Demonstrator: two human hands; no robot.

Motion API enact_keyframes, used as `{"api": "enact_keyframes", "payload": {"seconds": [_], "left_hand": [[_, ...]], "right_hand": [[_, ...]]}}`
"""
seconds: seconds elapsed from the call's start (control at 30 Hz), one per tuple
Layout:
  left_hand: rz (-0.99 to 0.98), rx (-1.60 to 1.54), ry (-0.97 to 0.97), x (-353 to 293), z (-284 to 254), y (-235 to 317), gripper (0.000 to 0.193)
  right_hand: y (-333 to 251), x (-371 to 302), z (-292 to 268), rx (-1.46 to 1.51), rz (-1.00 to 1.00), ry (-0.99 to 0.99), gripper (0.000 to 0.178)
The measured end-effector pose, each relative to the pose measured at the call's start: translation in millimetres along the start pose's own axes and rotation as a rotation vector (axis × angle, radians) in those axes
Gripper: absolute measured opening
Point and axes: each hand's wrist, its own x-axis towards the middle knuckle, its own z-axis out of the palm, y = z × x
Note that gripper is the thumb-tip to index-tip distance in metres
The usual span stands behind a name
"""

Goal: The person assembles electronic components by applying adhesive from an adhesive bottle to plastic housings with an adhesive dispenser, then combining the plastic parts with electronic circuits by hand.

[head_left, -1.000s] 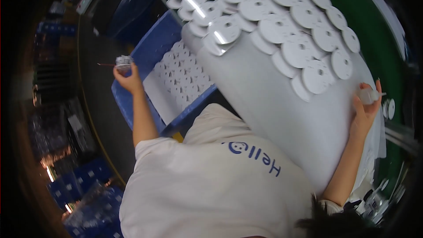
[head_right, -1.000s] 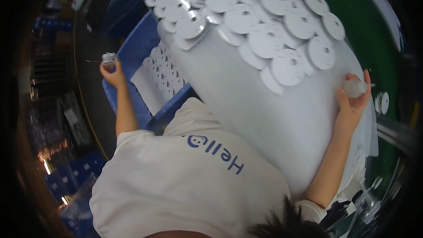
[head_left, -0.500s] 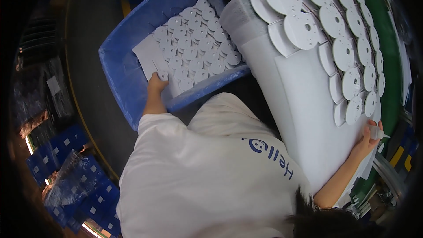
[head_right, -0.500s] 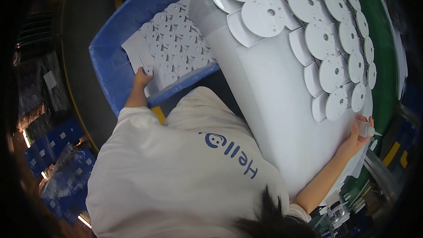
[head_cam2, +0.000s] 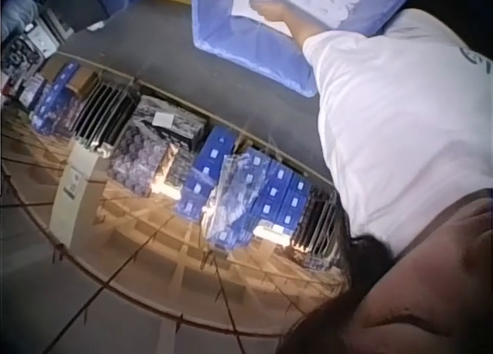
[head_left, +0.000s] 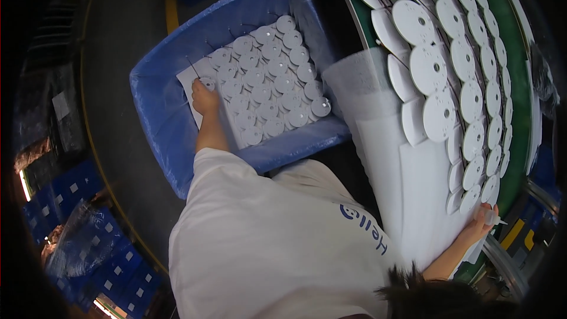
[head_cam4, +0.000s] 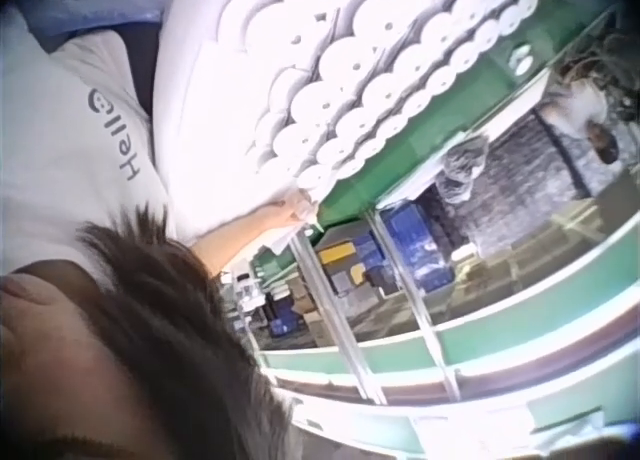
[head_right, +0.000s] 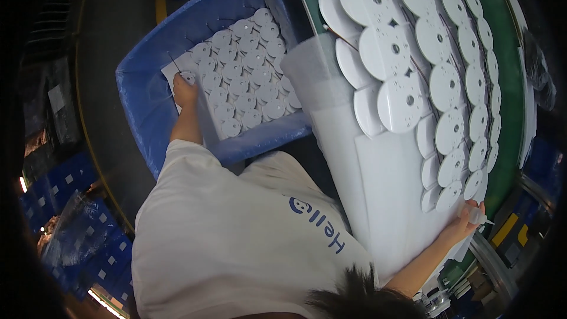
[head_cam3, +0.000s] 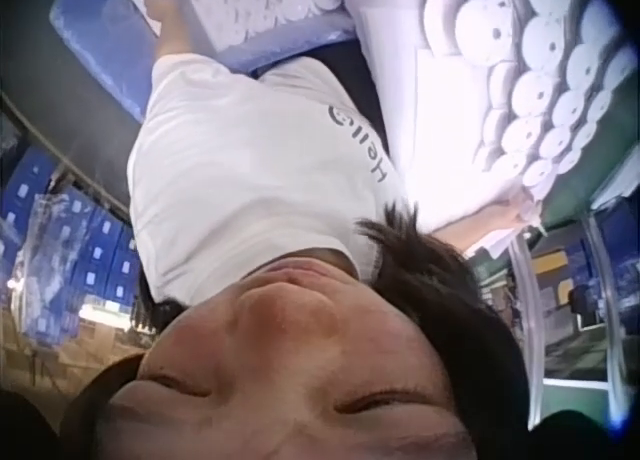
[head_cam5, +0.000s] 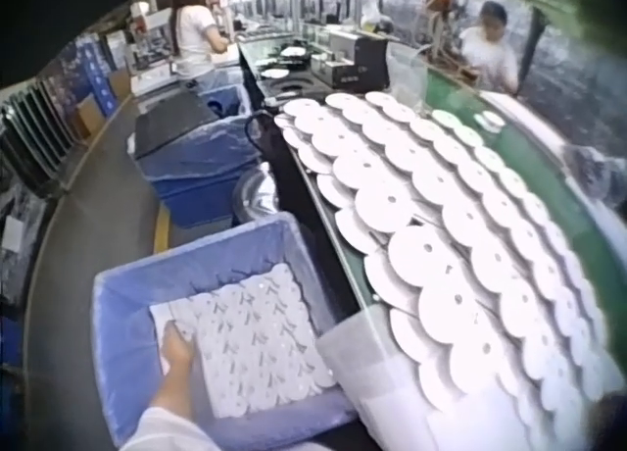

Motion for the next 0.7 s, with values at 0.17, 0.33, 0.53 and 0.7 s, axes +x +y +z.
{"api": "enact_keyframes", "payload": {"seconds": [0.17, 0.33, 0.53, 0.7], "left_hand": [[-0.083, -0.046, 0.021, 31.5, 9.5, 9.0, 0.049], [-0.141, -0.091, -0.075, 58.4, 17.5, 12.2, 0.043], [-0.12, -0.063, -0.176, 82.8, 29.7, 8.1, 0.048], [-0.084, -0.101, -0.112, 82.0, 41.8, 2.8, 0.052]], "right_hand": [[-0.7, -0.4, 1.5, -0.025, 0.012, 0.036, 0.049], [-2.9, -1.8, 4.7, -0.06, 0.001, 0.08, 0.049], [0.4, 1.8, 2.5, -0.067, -0.005, 0.086, 0.048], [-3.3, 1.1, 8.2, -0.075, -0.004, 0.111, 0.046]]}}
